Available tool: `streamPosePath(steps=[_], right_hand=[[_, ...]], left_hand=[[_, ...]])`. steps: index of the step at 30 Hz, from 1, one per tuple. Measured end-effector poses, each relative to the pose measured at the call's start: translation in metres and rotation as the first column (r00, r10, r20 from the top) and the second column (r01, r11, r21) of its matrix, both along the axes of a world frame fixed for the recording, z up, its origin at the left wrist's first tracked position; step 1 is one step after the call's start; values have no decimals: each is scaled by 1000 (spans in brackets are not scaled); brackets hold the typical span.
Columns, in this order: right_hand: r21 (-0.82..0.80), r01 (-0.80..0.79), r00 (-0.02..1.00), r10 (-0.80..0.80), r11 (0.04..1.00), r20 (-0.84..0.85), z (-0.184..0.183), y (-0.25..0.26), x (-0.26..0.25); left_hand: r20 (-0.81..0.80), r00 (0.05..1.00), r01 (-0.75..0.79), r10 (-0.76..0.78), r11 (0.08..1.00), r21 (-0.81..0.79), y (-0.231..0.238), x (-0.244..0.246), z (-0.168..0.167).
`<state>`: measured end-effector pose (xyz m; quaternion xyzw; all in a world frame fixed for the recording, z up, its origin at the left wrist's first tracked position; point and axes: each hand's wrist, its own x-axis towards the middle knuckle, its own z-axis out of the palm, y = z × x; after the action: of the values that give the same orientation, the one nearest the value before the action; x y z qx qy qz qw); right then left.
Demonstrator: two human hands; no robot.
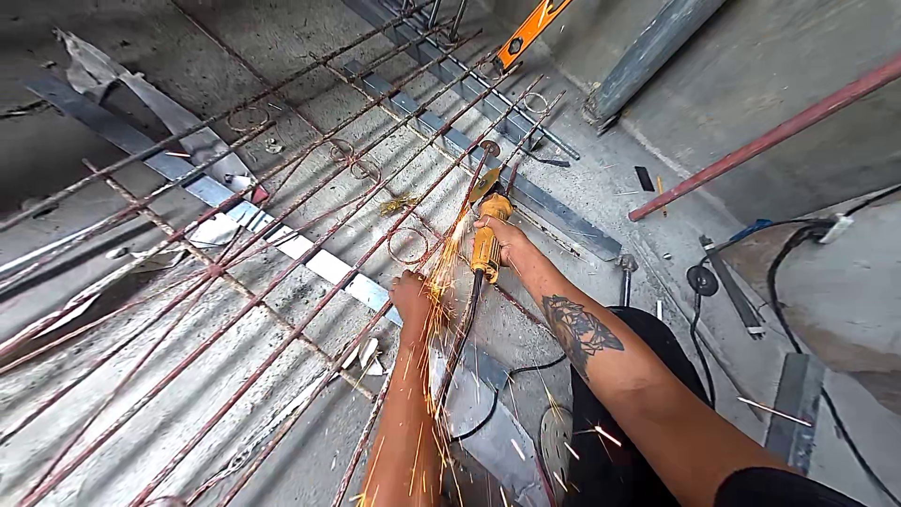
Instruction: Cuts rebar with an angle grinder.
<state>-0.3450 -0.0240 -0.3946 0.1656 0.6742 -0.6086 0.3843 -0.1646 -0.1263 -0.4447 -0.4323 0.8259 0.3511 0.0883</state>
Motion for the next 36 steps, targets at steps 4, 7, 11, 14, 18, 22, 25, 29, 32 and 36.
streamPosePath(steps=[4, 7, 11, 14, 18, 22, 25, 29, 32, 36], right_hand=[[10, 17, 1000, -17, 1000, 4, 3, 0, 4], [-15, 25, 1000, -25, 1000, 14, 2, 0, 6], [20, 26, 999, -27, 999, 19, 1, 0, 7], [39, 7, 1000, -8, 999, 21, 3, 1, 8], [21, -10, 1000, 10, 1000, -3, 1, 2, 5], [33, 7, 1000, -7, 999, -2, -4, 3, -3], [6, 1, 1000, -1, 1000, -10, -6, 4, -6], [3, 28, 1000, -28, 1000, 12, -1, 3, -6], [-4, 34, 999, -34, 999, 22, -1, 3, -4], [16, 17, 1000, -17, 1000, 25, 4, 4, 4]], left_hand=[[54, 999, 5, -6, 1000, 16, 1, 0, 5], [37, 998, 41, -41, 999, 20, 2, 3, 11], [31, 999, 34, -34, 999, 8, 1, 1, 8], [8, 999, 48, -48, 999, -2, 0, 1, 4], [36, 998, 53, -53, 999, 1, 0, 1, 5], [48, 997, 54, -54, 999, -5, 2, 1, 8], [27, 999, 40, -41, 999, 17, 0, 1, 6], [37, 998, 51, -51, 999, 0, -1, -1, -1], [35, 999, -7, 7, 1000, 5, 3, -1, 3], [41, 999, 23, -24, 999, 23, 2, 0, 7]])
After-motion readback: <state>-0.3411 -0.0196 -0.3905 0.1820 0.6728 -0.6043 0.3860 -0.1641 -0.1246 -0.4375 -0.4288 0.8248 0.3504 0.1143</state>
